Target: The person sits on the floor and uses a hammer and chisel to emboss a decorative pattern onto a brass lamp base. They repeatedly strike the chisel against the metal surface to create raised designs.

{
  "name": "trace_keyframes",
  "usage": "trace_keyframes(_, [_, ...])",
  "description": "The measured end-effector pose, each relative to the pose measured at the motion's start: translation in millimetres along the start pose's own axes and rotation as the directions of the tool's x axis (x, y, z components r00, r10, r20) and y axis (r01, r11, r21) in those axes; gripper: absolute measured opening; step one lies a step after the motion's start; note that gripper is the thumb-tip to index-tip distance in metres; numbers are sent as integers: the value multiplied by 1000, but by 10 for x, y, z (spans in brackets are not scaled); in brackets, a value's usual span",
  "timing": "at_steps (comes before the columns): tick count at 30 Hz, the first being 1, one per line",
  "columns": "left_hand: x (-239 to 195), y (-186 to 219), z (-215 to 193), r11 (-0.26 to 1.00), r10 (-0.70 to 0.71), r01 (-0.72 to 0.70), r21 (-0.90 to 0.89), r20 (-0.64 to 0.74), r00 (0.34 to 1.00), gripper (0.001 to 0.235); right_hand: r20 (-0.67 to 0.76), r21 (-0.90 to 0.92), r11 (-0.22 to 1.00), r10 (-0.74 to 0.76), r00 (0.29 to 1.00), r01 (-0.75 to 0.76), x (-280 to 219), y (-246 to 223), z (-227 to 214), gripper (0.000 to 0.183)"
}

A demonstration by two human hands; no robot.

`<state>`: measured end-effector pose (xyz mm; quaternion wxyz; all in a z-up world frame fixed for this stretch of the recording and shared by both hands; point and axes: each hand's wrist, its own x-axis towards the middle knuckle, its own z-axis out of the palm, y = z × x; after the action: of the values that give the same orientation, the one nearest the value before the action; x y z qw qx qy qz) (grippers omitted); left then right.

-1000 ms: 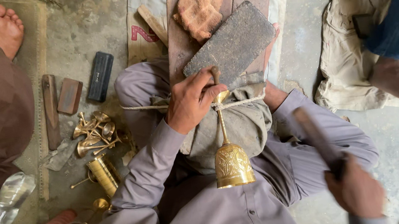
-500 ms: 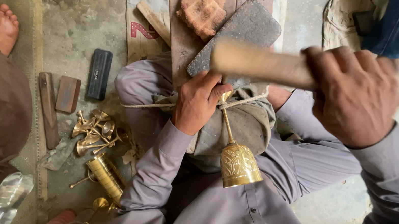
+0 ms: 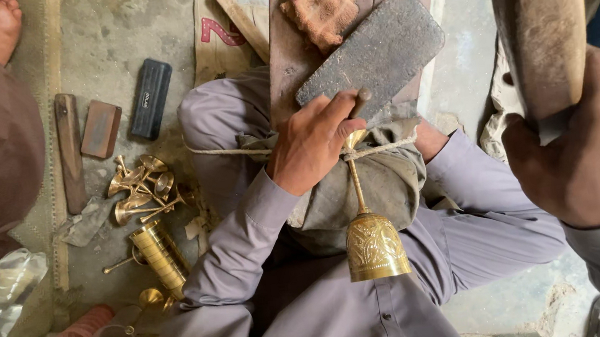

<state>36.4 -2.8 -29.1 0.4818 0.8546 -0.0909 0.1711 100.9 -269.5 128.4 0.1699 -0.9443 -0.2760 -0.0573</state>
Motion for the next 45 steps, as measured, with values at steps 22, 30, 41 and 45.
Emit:
trace_keyframes(22, [-141,22,3,985,-135,115,-128,-169,976,28,225,-527,793,-216,950,305,304,-472,-152,40])
trace_keyframes(30, [-180,-30,-5,989,-92,77,-126,-118,989,27,194,-505,795,-274,942,336,383,-321,-32,42])
trace_keyframes(41, [-261,-11,7,947,-214,165,-275,-157,964,26,286,-756,502,-325,901,421,460,-625,-6,13])
trace_keyframes(45, [-286,-17,1,969,-142,96,-228,-192,971,20,169,-587,724,-328,929,362,387,-649,-43,18])
